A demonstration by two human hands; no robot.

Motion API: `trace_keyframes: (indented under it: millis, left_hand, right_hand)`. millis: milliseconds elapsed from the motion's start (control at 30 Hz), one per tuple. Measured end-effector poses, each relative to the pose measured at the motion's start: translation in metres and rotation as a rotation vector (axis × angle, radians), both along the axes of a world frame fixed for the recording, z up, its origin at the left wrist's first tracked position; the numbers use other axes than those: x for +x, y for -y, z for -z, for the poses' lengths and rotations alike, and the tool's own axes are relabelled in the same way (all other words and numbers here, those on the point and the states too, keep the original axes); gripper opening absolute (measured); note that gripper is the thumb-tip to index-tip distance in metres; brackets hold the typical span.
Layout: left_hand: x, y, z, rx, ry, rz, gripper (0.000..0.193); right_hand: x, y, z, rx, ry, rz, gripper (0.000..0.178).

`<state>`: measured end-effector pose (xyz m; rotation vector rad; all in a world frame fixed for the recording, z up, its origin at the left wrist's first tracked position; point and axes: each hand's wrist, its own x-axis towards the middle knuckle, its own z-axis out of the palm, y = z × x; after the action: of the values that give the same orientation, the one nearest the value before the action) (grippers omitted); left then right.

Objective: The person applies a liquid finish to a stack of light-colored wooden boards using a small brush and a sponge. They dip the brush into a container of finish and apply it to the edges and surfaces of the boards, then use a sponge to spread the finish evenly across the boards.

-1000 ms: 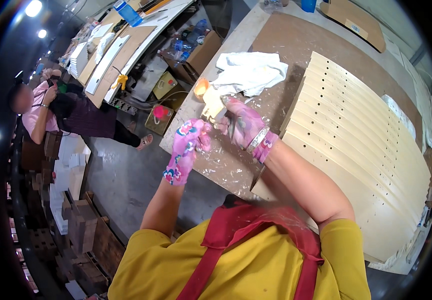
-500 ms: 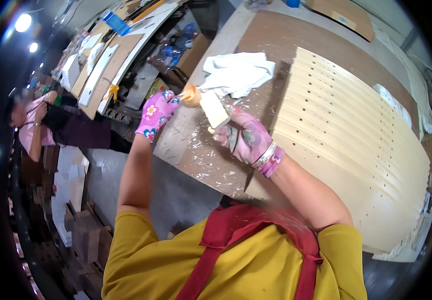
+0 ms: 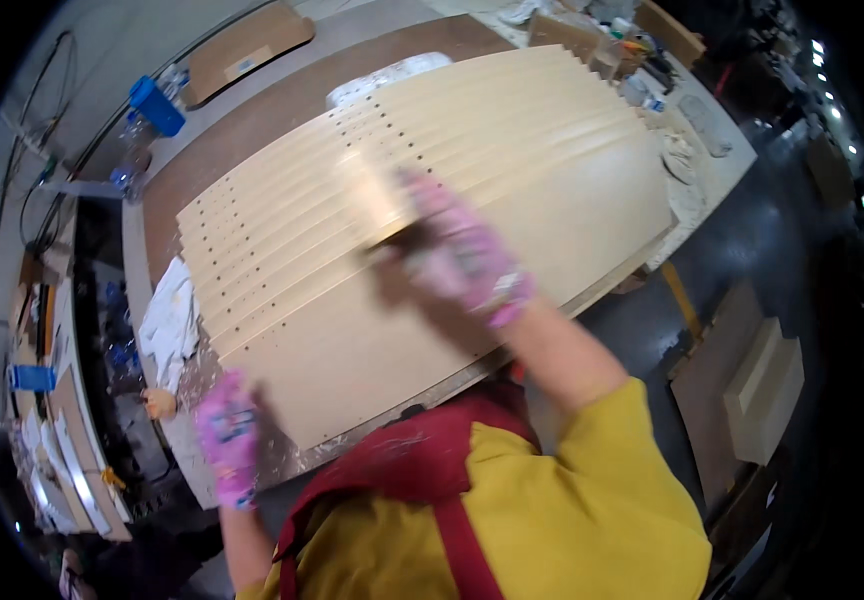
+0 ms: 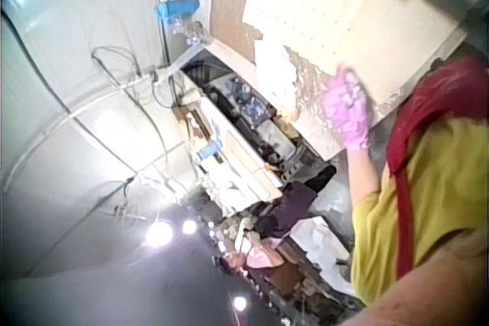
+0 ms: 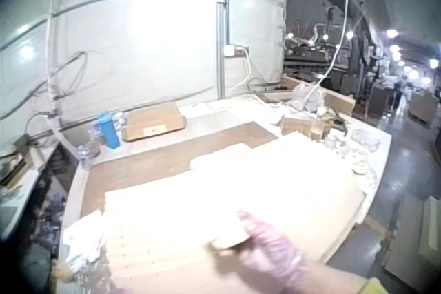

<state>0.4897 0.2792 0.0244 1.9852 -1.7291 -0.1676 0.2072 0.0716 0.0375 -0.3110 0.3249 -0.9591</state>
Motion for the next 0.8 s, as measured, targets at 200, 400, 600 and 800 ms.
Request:
trace_keyframes:
  millis: [200,400,600,800]
  left_hand:
    - [-0.119,0.046,0.09,-0.223,-0.33,0.519,0.031]
    - [-0.2,0.104,0.083,-0.252,-0.034,0.522,0.019]
    - [-0.232,0.123,0.075,-0.417,0.181,0.412,0.016]
    - [-0.236,0.123,0.071,-0.373,0.223,0.404,0.015]
  right_hand:
    - [-0.219,0.05,0.04,-0.114,-0.095,0.074,0.054]
    - [-0.256,0.108,0.065,0.503,0.452,0.239,0.031]
    - [-0.267,0.135,0.082,0.231,0.277,0.063,0.037]
    - [-0.281,0.155,0.103,0.088,0.198,-0.027,0.044]
